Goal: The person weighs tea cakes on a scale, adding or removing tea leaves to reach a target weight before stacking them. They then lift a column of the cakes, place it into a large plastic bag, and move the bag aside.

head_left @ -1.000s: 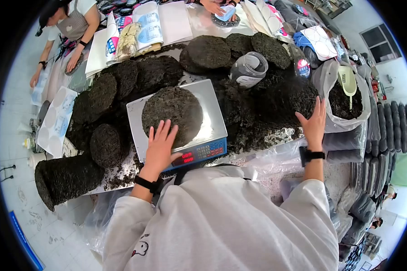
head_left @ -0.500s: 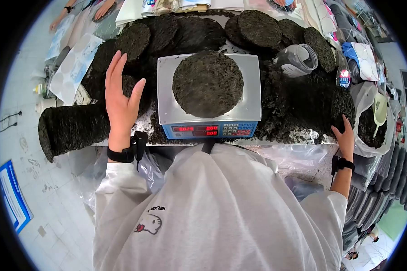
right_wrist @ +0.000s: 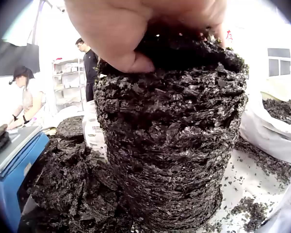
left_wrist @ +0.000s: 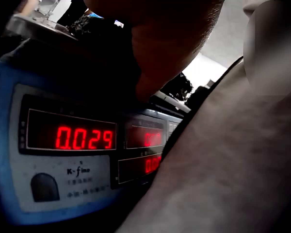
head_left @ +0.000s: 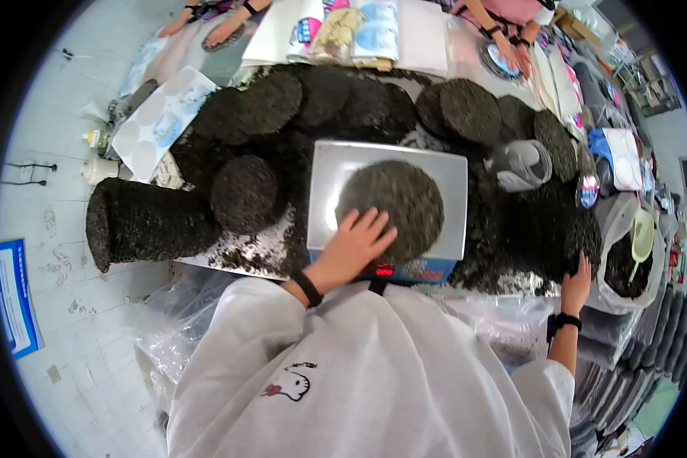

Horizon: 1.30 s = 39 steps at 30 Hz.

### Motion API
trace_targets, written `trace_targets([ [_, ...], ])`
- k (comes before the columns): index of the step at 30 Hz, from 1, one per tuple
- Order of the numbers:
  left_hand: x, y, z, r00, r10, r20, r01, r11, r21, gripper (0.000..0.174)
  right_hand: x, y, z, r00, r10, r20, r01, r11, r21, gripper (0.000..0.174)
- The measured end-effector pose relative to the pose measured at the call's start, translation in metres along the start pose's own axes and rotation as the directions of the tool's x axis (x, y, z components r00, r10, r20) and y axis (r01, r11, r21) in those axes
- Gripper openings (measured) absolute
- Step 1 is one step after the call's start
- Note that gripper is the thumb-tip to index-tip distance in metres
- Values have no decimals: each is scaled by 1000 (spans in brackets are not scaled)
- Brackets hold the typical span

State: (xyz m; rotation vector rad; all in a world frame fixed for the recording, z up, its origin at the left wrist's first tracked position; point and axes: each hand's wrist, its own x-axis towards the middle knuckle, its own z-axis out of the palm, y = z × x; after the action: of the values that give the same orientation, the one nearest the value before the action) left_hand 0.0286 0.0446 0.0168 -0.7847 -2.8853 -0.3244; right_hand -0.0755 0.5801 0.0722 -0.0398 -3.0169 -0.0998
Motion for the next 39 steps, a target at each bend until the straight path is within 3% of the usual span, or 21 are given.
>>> trace_targets([
  [7, -33, -24, -47, 996, 59, 68, -49, 988, -146, 52, -2, 3, 9, 998, 51, -24, -50, 998, 36, 71],
  [10, -30, -60, -96, 939, -299, -168, 233, 915, -328, 49, 2, 5, 9, 998, 67, -4, -67, 997, 37, 72],
  [12, -38, -112, -106, 855, -367, -368, 327, 930, -169, 56, 4, 5, 7, 997, 78, 10, -78, 996, 32, 72],
  [15, -46, -202, -125, 777, -412, -476, 466, 885, -5, 62, 7, 2, 5, 997, 82, 15, -82, 997, 3, 73],
  [17, -52, -255, -129, 749, -471, -466, 591, 793, 149, 64, 7, -5, -2, 994, 98, 39, -97, 995, -40, 73],
  [19, -63, -305, -114, 756, -490, -435, 618, 753, 226, 66, 7, -13, -11, 995, 99, 21, -98, 994, -53, 73],
  [21, -69, -334, -86, 761, -582, -286, 648, 684, 334, 70, 8, -15, -19, 995, 97, 28, -96, 995, -32, 70],
  [23, -72, -324, -80, 790, -595, -148, 605, 716, 348, 81, 8, -9, -28, 991, 38, -126, -43, 998, -41, 68],
  [25, -73, -305, -64, 799, -509, -321, 589, 770, 246, 76, 8, -51, -78, 959, -28, -281, -28, 981, -191, 63],
  [27, -81, -273, -39, 759, -535, -371, 597, 800, 67, 69, 9, -84, -105, 933, -103, -344, -13, 948, -319, 63],
  [29, -80, -225, -24, 748, -574, -333, 563, 814, -141, 63, 7, -125, -123, 896, -198, -397, 97, 961, -260, 63],
  [30, -68, -203, -14, 711, -666, -225, 508, 708, -490, 61, 4, -143, -124, 848, -276, -453, 194, 956, -220, 57],
  [31, -62, -180, -10, 683, -725, -90, 420, 490, -764, 60, 2, -166, -123, 785, -352, -511, 305, 936, -176, 51],
  [32, -38, -143, -34, 737, -674, 46, 247, 206, -947, 62, -3, -192, -123, 757, -412, -507, 380, 909, -172, 39],
  [33, -10, -108, -57, 801, -583, 138, 78, -128, -989, 64, -9, -218, -121, 722, -472, -506, 457, 874, -164, 28],
  [34, 5, -89, -63, 800, -540, 260, 135, -261, -956, 66, -14, -242, -113, 657, -539, -527, 567, 814, -125, 28],
  [35, 15, -73, -65, 905, -366, 217, -21, -549, -835, 65, -18, -265, -107, 582, -598, -552, 669, 738, -94, 28],
  [36, 27, -62, -66, 963, -217, 161, -25, -667, -745, 56, -25, -286, -99, 533, -617, -579, 734, 678, -47, 28],
  [37, 40, -41, -81, 928, -249, 278, -27, -788, -616, 48, -33, -303, -92, 485, -630, -606, 790, 613, -5, 28],
  [38, 44, -33, -89, 900, -309, 308, -29, -747, -664, 44, -39, -313, -88, 472, -653, -592, 814, 580, 9, 28],
  [39, 44, -31, -93, 870, -363, 334, -22, -706, -708, 42, -44, -317, -80, 520, -643, -562, 797, 602, 49, 30],
])
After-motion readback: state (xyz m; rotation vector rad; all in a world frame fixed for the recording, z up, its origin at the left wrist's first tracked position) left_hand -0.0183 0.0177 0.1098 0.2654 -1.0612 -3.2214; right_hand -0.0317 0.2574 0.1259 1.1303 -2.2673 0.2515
